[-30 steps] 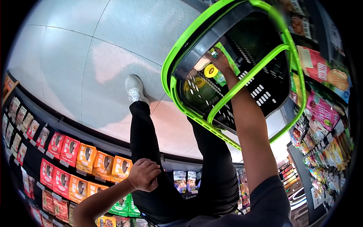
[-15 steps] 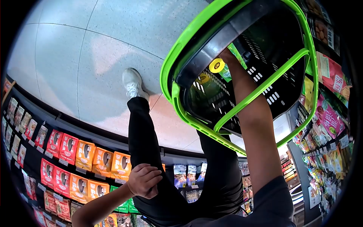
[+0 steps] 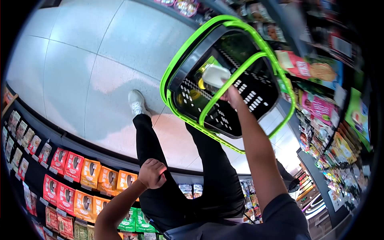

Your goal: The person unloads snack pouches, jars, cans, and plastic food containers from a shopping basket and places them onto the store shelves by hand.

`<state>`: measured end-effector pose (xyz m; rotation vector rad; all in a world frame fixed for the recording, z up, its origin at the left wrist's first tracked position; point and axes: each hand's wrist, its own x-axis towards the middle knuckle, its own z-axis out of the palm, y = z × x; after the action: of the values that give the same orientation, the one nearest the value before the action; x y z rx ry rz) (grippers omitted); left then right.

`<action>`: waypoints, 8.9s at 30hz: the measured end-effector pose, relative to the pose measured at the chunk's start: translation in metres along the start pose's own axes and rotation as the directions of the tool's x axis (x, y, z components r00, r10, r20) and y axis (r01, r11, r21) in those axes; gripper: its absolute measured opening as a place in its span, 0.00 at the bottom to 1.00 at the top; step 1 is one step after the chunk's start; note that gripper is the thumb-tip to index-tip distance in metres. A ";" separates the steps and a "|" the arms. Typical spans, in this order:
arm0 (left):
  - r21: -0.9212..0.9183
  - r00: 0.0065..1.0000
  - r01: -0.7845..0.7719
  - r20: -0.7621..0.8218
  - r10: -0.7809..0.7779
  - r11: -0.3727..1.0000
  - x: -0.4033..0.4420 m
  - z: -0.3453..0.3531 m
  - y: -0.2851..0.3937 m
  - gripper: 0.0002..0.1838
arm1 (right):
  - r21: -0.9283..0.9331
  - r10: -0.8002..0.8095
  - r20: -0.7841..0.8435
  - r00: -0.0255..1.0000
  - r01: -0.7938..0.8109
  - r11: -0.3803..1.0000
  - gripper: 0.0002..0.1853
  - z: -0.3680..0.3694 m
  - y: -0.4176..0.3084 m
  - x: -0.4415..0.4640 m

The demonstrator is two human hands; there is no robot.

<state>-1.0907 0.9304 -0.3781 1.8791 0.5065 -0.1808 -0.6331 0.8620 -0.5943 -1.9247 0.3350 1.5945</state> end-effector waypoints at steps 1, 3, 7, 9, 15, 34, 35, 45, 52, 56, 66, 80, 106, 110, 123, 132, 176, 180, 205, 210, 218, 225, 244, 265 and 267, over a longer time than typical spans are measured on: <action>0.014 0.998 0.041 0.039 -0.041 0.999 0.002 -0.002 0.004 0.10 | 0.090 0.060 -0.017 0.998 -0.058 0.994 0.27 -0.009 0.005 -0.026; 0.071 0.993 0.115 0.024 -0.117 0.991 0.005 0.007 0.007 0.09 | 0.181 0.179 -0.102 0.978 -0.159 0.971 0.30 -0.019 0.010 -0.079; 0.327 0.917 0.361 0.045 -0.396 0.873 0.017 0.030 0.024 0.09 | 0.396 0.243 -0.065 0.968 -0.199 0.897 0.34 -0.030 0.023 -0.188; 0.378 0.861 0.484 -0.042 -0.508 0.789 0.027 0.045 0.046 0.13 | 0.436 0.185 0.024 0.982 -0.177 0.882 0.36 -0.026 0.023 -0.245; -0.938 0.808 0.278 0.111 -0.579 0.208 0.070 -0.029 0.221 0.62 | 0.299 -0.018 0.221 0.975 -0.051 0.953 0.26 0.029 0.000 -0.398; -0.993 0.876 -0.105 -0.070 -0.478 -0.048 -0.066 -0.186 0.336 0.32 | -0.108 -0.224 0.523 0.822 0.324 0.940 0.42 0.134 -0.143 -0.615; -0.987 0.838 -0.149 -0.154 -0.523 0.051 -0.064 -0.180 0.336 0.32 | -0.098 -0.231 0.518 0.823 0.325 0.941 0.41 0.137 -0.143 -0.622; -0.413 0.564 -0.474 -0.821 -0.092 0.778 -0.086 -0.203 0.390 0.46 | 0.533 -0.460 0.589 0.664 0.108 0.839 0.31 0.183 -0.123 -0.671; -0.536 0.773 -0.451 -0.634 0.013 0.713 -0.131 -0.263 0.385 0.56 | 0.568 -0.519 0.617 0.591 0.121 0.814 0.31 0.207 -0.118 -0.670; -0.556 0.834 -0.397 -0.551 0.034 0.731 -0.147 -0.280 0.377 0.57 | 0.600 -0.522 0.588 0.618 0.100 0.794 0.31 0.230 -0.113 -0.680; -0.528 0.814 -0.456 -0.572 0.096 0.717 -0.180 -0.303 0.369 0.52 | 0.586 -0.605 0.412 0.681 0.310 0.748 0.30 0.265 -0.107 -0.697; -0.883 0.929 -0.365 -0.325 -0.174 -0.297 -0.194 -0.299 0.317 0.32 | -0.348 -0.944 0.327 0.047 0.934 -0.074 0.50 0.316 -0.107 -0.788; -0.832 0.809 -0.554 -0.533 -0.249 -0.022 -0.177 -0.413 0.272 0.31 | 0.236 -0.810 0.197 0.552 0.776 0.586 0.24 0.387 -0.178 -0.693; -0.852 0.813 -0.464 -0.518 -0.264 0.243 -0.170 -0.475 0.248 0.16 | 0.493 -0.624 0.328 0.709 0.435 0.753 0.21 0.420 -0.248 -0.670; -0.814 0.731 -0.434 -0.569 -0.377 0.387 -0.120 -0.639 0.241 0.18 | 0.399 -0.540 0.459 0.706 0.379 0.835 0.24 0.507 -0.422 -0.642; -0.860 0.767 -0.403 -0.504 -0.399 0.313 -0.089 -0.696 0.225 0.18 | 0.413 -0.543 0.403 0.736 0.383 0.826 0.22 0.532 -0.473 -0.633; -0.222 0.584 -0.411 -0.809 0.069 0.884 0.063 -1.112 0.223 0.31 | -0.187 -0.968 -0.242 -0.066 0.982 -0.020 0.43 0.789 -0.756 -0.660; -0.207 0.554 -0.417 -0.830 0.067 0.885 0.075 -1.113 0.220 0.31 | -0.423 -0.956 -0.275 -0.103 0.906 0.024 0.45 0.795 -0.756 -0.654; 0.004 0.833 -0.180 -0.532 0.154 0.984 0.053 -0.950 0.016 0.08 | -0.551 -0.899 -0.017 0.437 0.746 0.373 0.16 0.689 -0.509 -0.491; 0.361 0.990 0.120 0.023 -0.137 0.925 0.027 -0.859 -0.053 0.14 | -0.170 -0.180 -0.838 0.515 0.069 0.983 0.15 0.551 -0.269 -0.363; 0.631 0.863 0.287 0.156 -0.480 0.721 0.053 -0.742 -0.039 0.22 | 0.407 0.189 -0.451 0.873 0.013 0.914 0.12 0.449 -0.108 -0.388; 0.582 0.876 0.220 0.234 -0.421 0.783 0.050 -0.574 0.077 0.19 | -0.272 -0.212 -0.434 0.875 0.097 0.957 0.17 0.350 -0.023 -0.335; 0.006 0.836 0.505 -0.250 -0.488 0.863 -0.091 -0.379 0.029 0.17 | -0.656 -0.393 -0.109 0.913 0.231 0.719 0.17 0.222 0.081 -0.322; 0.032 0.781 0.622 -0.099 -0.617 0.782 -0.178 -0.144 0.080 0.12 | -0.646 -0.475 -0.293 0.830 0.194 0.738 0.17 0.030 0.256 -0.422; 0.019 0.764 0.641 -0.103 -0.637 0.767 -0.162 -0.144 0.094 0.11 | -0.633 -0.412 -0.328 0.850 0.126 0.764 0.16 0.013 0.271 -0.425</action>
<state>-1.2123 0.9951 -0.1865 1.7009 1.2167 -0.5691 -0.8956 0.5797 -0.2697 -2.6824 -0.3194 1.1003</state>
